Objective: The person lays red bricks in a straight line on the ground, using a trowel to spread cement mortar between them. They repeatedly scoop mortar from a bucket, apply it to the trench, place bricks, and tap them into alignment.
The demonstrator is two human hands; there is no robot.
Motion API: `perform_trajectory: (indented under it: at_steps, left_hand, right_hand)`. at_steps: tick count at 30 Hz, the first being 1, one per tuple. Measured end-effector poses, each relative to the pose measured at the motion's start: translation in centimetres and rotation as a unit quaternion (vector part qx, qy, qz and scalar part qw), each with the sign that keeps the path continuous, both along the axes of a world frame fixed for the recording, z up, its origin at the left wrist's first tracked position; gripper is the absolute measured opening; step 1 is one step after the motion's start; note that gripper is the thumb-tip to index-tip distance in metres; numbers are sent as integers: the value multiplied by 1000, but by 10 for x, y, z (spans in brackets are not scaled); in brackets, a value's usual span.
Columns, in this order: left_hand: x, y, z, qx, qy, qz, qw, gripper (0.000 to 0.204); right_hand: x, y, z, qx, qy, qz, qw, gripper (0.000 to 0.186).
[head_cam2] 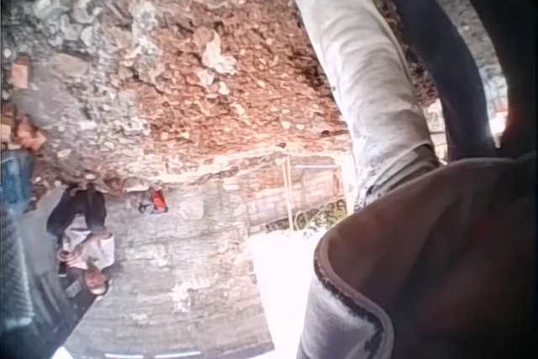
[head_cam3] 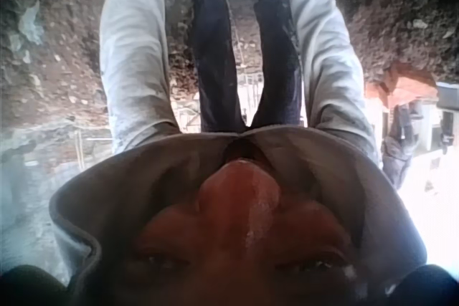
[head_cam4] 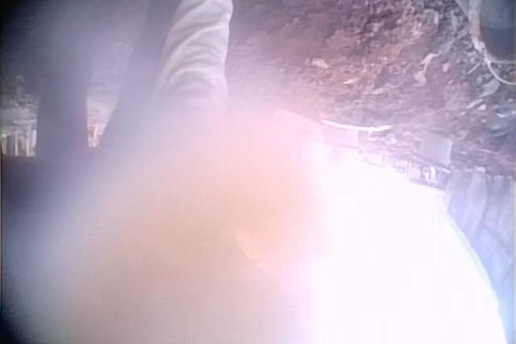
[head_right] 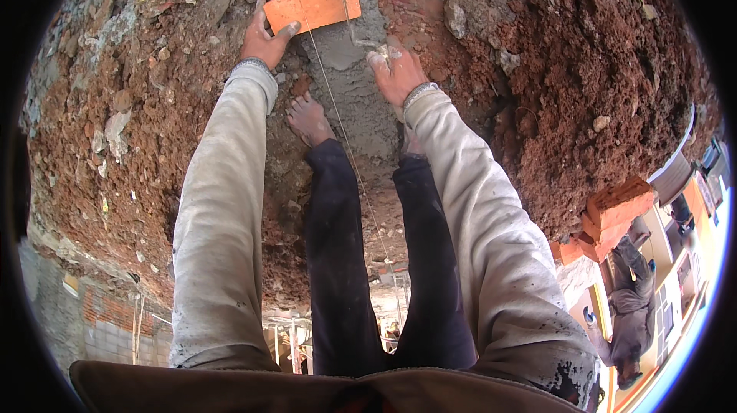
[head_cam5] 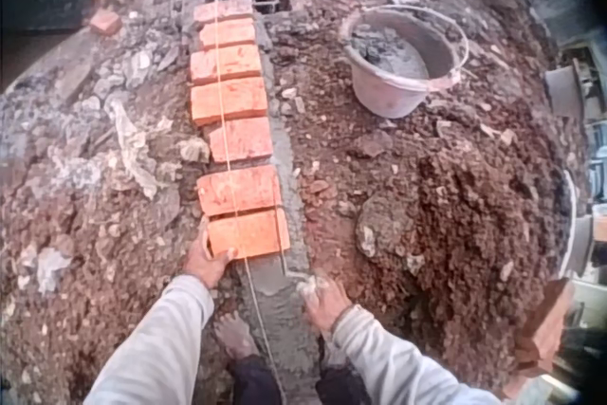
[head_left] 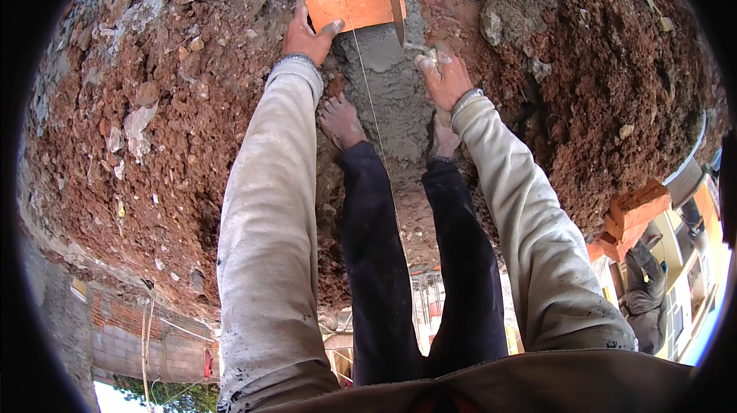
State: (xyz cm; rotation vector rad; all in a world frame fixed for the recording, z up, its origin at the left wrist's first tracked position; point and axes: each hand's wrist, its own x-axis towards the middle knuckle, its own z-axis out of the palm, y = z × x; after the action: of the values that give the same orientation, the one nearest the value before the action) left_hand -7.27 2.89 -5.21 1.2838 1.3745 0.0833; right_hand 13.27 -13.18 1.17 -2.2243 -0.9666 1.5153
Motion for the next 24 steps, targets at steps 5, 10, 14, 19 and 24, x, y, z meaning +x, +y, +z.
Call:
perform_trajectory:
  at_steps: [5, 10, 14, 19, 24]
  left_hand:
    - [-11, 6, -19, 0, 16, 29, 999, 74]
    - [-6, 5, -22, 32, 25, 25, 999, 66]
    - [-8, 1, -34, 64, 36, 23, 997, 65]
    - [-2, 2, -25, 84, 112, -17, 990, 65]
    - [3, 1, -12, 71, 116, -4, 991, 65]
  right_hand:
    - [0, 9, 7, -24, -22, 36, 999, 41]
    - [-1, 10, 18, 2, -30, 20, 999, 41]
    - [-6, 11, 10, 23, -9, 1, 1000, 39]
    - [-9, 6, -4, 13, -26, 11, 1000, 38]
    - [-8, 15, 13, -11, 2, 3, 1000, 41]
